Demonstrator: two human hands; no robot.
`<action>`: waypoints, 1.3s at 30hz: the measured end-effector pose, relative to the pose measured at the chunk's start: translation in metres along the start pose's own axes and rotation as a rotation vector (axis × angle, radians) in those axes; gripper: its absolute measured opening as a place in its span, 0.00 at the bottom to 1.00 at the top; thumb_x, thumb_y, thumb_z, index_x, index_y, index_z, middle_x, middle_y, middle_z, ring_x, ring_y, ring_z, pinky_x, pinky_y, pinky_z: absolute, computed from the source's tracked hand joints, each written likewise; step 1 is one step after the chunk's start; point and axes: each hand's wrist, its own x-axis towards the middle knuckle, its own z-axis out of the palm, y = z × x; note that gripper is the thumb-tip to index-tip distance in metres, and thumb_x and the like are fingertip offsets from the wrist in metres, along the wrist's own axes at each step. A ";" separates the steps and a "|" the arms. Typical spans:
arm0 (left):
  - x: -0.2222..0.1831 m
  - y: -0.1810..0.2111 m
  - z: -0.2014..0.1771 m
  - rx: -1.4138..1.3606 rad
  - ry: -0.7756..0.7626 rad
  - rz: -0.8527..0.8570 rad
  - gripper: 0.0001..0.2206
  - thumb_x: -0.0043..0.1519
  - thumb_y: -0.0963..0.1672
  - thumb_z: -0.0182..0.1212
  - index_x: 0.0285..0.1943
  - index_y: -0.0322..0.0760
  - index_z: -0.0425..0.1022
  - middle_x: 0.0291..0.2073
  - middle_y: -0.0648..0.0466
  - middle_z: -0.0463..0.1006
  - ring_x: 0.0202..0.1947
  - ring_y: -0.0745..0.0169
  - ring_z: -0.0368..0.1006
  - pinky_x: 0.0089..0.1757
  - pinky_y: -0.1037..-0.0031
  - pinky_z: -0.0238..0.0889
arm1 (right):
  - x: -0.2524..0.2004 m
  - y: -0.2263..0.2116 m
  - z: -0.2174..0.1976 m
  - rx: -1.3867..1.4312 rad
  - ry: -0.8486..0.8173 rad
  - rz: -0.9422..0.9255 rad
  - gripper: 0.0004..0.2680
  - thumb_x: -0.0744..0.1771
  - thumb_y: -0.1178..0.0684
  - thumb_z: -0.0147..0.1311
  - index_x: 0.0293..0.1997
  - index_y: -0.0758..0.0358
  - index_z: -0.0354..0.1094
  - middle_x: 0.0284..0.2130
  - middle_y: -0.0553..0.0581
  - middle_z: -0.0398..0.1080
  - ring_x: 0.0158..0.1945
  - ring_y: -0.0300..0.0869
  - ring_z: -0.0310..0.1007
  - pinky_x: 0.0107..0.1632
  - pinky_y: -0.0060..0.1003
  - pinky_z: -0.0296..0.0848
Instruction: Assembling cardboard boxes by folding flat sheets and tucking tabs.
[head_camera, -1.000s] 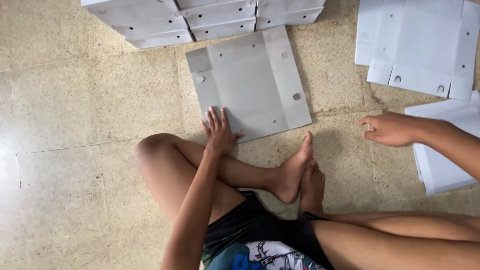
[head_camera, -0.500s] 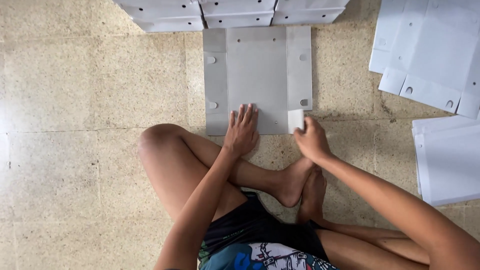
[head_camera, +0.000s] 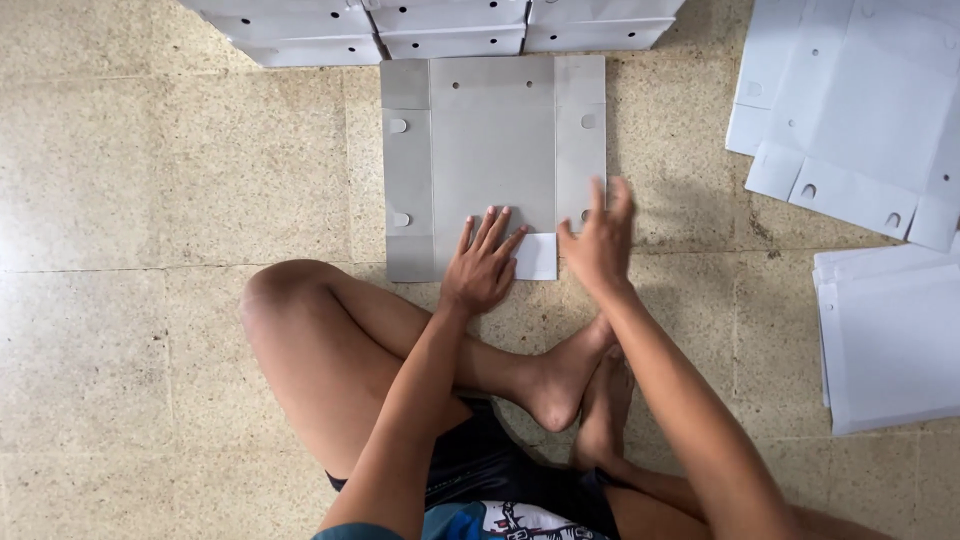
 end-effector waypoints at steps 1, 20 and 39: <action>0.001 0.000 0.002 0.005 0.003 -0.006 0.26 0.66 0.50 0.43 0.77 0.54 0.57 0.75 0.47 0.54 0.76 0.47 0.46 0.69 0.51 0.37 | -0.002 0.015 0.014 0.005 -0.001 -0.007 0.23 0.61 0.57 0.63 0.63 0.67 0.62 0.57 0.77 0.60 0.59 0.64 0.65 0.59 0.56 0.70; 0.000 0.000 0.006 0.055 0.044 -0.098 0.37 0.63 0.53 0.47 0.80 0.36 0.43 0.78 0.42 0.44 0.78 0.43 0.40 0.70 0.52 0.33 | -0.018 0.009 0.057 0.023 -0.269 -0.361 0.22 0.69 0.44 0.45 0.71 0.62 0.58 0.71 0.64 0.55 0.73 0.56 0.51 0.70 0.59 0.49; 0.014 -0.012 0.010 0.060 -0.178 0.063 0.36 0.54 0.56 0.41 0.76 0.51 0.55 0.79 0.53 0.46 0.78 0.49 0.41 0.65 0.32 0.25 | 0.083 0.022 0.080 -0.162 -0.094 -0.476 0.23 0.67 0.54 0.41 0.74 0.61 0.54 0.73 0.57 0.52 0.72 0.52 0.52 0.68 0.54 0.50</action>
